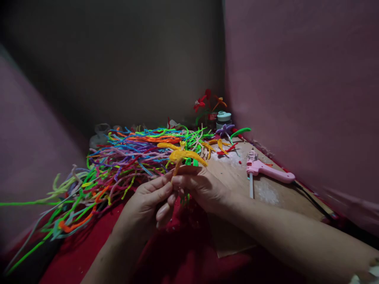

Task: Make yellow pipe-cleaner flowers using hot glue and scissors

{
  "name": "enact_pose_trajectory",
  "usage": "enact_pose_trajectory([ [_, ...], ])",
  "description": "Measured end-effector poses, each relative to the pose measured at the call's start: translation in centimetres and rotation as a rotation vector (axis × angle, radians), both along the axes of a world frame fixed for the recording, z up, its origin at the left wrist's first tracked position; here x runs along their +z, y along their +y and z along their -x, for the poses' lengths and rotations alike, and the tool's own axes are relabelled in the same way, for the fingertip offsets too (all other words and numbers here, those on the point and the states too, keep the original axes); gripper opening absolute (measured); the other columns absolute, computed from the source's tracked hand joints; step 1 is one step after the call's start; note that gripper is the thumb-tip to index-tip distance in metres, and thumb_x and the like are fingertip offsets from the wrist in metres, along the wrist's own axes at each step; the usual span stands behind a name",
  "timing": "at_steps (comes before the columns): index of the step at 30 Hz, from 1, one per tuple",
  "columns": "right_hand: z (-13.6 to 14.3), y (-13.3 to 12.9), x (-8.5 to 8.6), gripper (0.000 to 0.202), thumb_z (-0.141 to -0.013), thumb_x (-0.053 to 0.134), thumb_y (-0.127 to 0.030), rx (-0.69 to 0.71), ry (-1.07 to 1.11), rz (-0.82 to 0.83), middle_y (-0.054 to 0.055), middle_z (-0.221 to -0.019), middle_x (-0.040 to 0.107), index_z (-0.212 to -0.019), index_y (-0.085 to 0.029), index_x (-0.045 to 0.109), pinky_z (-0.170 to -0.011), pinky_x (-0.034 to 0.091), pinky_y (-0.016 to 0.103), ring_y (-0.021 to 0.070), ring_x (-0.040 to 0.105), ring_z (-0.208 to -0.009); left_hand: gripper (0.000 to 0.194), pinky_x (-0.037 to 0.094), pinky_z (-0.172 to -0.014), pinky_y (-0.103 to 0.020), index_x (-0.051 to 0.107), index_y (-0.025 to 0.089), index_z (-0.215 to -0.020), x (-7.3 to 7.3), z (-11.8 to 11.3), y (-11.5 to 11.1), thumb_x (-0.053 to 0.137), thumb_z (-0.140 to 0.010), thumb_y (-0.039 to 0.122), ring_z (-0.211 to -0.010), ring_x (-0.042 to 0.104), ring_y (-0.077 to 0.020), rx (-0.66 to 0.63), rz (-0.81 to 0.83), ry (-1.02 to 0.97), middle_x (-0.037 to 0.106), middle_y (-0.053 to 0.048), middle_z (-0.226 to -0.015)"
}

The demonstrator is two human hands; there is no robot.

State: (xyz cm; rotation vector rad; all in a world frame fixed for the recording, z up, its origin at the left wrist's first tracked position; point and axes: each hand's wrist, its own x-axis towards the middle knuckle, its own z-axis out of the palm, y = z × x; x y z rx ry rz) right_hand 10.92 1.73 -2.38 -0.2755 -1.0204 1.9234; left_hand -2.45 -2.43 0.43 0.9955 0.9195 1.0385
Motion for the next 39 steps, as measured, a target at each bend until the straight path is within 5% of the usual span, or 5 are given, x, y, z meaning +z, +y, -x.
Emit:
enact_pose_trajectory([
  [3,0.0,0.0,0.0,0.009,-0.067,0.069,-0.022,-0.033,-0.003,-0.002,-0.001,-0.065,0.061,-0.076,-0.018,0.070,-0.056,0.044,0.025,0.0107,0.052,-0.056,0.017,0.029,-0.033,-0.017,0.062,0.014,-0.078,0.0,-0.2,0.0,0.057,-0.080,0.030,-0.032,0.037,-0.0032,0.038,-0.121,0.168,0.052,0.004,-0.054],
  [9,0.1,0.0,0.3,0.008,-0.067,0.070,-0.020,-0.110,-0.034,0.047,-0.002,-0.069,0.063,-0.074,-0.022,0.072,-0.062,0.043,0.023,0.0106,0.055,-0.064,0.011,0.046,-0.067,-0.022,0.064,0.016,-0.085,-1.5,-0.4,-0.1,0.053,-0.081,0.013,-0.069,0.060,-0.0124,0.424,-0.991,0.875,0.064,-0.004,-0.076],
  [12,0.1,0.0,0.0,0.007,-0.068,0.069,-0.021,-0.104,-0.067,0.022,-0.001,-0.066,0.063,-0.075,-0.022,0.072,-0.058,0.041,0.023,0.0109,0.054,-0.062,0.015,0.045,-0.067,-0.020,0.062,0.015,-0.089,-2.1,0.0,0.0,0.051,-0.083,0.008,-0.068,0.060,-0.0110,0.450,-1.157,0.958,0.063,-0.003,-0.074],
  [24,-0.6,-0.8,2.5,0.003,-0.068,0.068,-0.028,-0.122,-0.270,-0.113,-0.002,-0.072,0.065,-0.070,-0.026,0.069,-0.073,0.043,0.032,0.0158,0.058,-0.072,0.013,0.035,-0.042,-0.017,0.065,0.019,-0.082,-1.1,-0.2,-0.3,0.054,-0.084,0.025,-0.044,0.045,-0.0056,0.396,-0.669,0.728,0.059,0.003,-0.064],
  [39,-0.2,0.1,0.0,0.015,-0.065,0.071,-0.024,-0.059,-0.127,0.102,-0.001,-0.075,0.066,-0.080,-0.022,0.070,-0.057,0.044,0.026,0.0113,0.057,-0.060,0.019,0.025,-0.030,-0.014,0.058,0.013,-0.069,0.1,-0.3,-0.2,0.063,-0.076,0.031,-0.029,0.031,-0.0003,0.092,-0.029,-0.006,0.047,0.006,-0.048],
])
